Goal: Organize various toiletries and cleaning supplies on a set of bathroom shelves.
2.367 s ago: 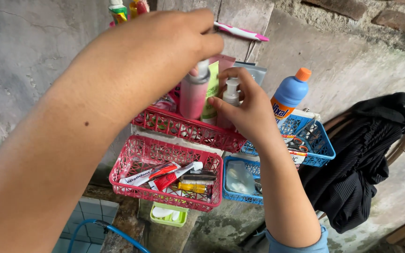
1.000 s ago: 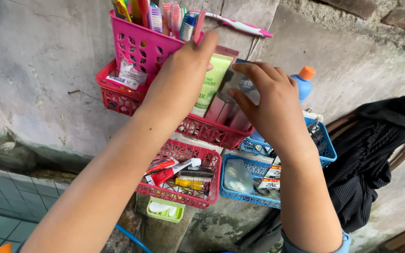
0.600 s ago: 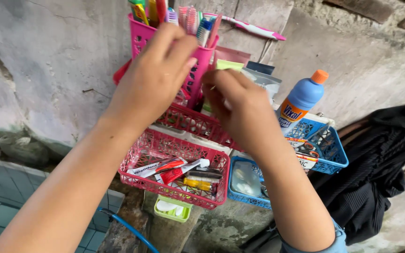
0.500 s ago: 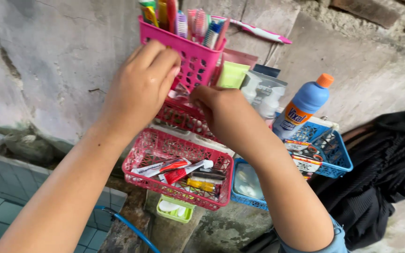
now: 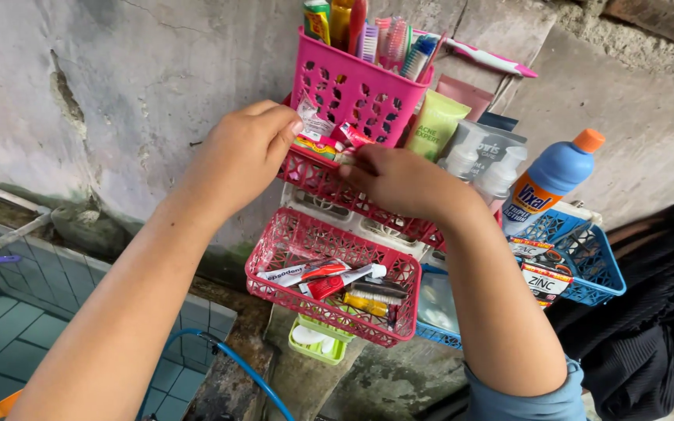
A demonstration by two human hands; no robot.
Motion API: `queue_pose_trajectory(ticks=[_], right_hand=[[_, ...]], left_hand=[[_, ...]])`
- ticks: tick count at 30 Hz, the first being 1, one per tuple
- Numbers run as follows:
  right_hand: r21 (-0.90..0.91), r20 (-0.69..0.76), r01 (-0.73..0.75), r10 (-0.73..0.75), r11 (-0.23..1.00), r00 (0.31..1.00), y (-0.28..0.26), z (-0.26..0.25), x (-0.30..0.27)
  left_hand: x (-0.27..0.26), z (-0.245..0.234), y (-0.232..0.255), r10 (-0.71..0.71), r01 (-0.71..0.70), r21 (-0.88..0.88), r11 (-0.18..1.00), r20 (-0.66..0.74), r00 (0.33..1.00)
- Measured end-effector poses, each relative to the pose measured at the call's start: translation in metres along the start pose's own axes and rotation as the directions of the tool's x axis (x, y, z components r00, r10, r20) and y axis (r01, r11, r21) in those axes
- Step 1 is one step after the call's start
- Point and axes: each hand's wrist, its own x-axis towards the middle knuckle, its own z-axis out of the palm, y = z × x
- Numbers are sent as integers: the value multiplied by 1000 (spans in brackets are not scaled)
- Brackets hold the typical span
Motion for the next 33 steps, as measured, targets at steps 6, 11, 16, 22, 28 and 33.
queue_pose_trajectory(ticks=[6,11,16,22,28,33], right_hand=[[16,-216,106,-100,994,971,9,-7,-10],[-46,-364,159,-165,986,917,2,1,-7],[-21,-393,139,-136,990,909,-4,-1,-5],[-85,-459,209,-224,974,860,-18,-9,-4],[-144,-389,261,-297,955,872,-26,-11,15],[-211,-238,450,-492,868,837,-11,-11,59]], left_hand=[[-3,-1,-14,87,-87,-4,996,18,996],[-5,3,-13,197,-207,98,973,106,975],[-3,19,-33,229,-233,266,935,47,972],[12,15,-27,81,-123,364,923,128,989],[24,20,-35,31,-75,372,925,122,992],[33,21,-38,-60,3,356,934,149,987]])
